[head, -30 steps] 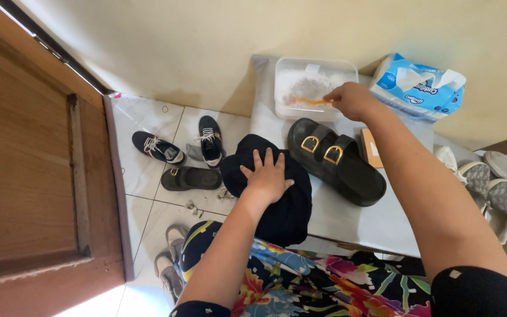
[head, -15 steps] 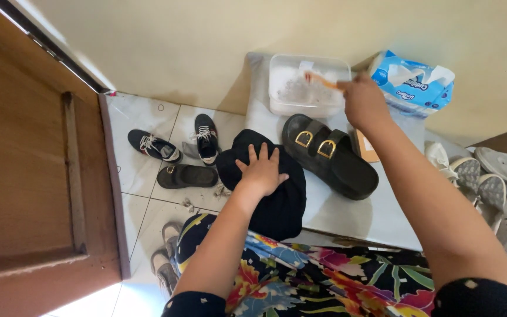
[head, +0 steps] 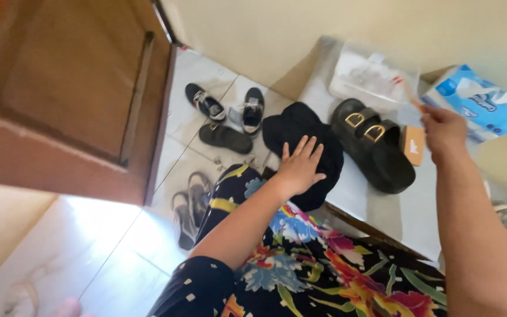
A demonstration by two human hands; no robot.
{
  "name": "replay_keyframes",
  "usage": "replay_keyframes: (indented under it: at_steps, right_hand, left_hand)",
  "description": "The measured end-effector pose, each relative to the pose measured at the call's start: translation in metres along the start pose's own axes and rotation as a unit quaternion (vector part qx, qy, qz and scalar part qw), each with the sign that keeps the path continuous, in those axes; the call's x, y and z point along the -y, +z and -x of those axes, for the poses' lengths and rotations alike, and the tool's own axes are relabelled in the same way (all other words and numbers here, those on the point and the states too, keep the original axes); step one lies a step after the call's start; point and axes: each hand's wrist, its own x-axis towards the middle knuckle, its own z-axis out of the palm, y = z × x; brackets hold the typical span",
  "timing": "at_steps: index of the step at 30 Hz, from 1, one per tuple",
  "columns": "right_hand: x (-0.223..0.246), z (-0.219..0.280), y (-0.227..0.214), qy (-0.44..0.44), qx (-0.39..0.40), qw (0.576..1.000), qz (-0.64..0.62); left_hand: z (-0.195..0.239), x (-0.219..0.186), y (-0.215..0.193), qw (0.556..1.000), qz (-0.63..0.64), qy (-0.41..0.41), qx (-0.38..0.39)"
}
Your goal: The person wipes a black shoe with a white tissue, then uses a toothbrush dipped in soapy water to scrub the shoe's upper and sole. The shoe is placed on a small table next to a container of soapy water and cleaning supplies.
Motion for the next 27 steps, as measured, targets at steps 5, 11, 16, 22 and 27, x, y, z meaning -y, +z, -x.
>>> replay_keyframes:
  at_steps: [5,11,16,22,27]
  right_hand:
    - [0.038,0.074,-0.036,0.154,0.091,0.923,-0.341]
    - [-0.026,0.122,-0.056,0.139,0.132,0.888,-0.418]
    - [-0.057,0.165,-0.067,0.136,0.109,0.871,-0.46]
    - [-0.082,0.195,-0.042,0.081,0.106,0.903,-0.409]
    - [-0.103,0.193,-0.041,0.094,0.135,0.901,-0.4]
  left_hand:
    - [0.094,0.017,-0.024,0.996,-0.073,-0.035,-0.044]
    - [0.16,0.091,0.03,0.975,0.022,-0.08,-0.206]
    - [0.169,0.083,0.062,0.942,0.046,-0.077,-0.324]
    - [0.131,0.011,0.062,0.94,0.064,0.122,-0.313]
    - [0.034,-0.047,0.084,0.929,0.087,0.219,-0.284]
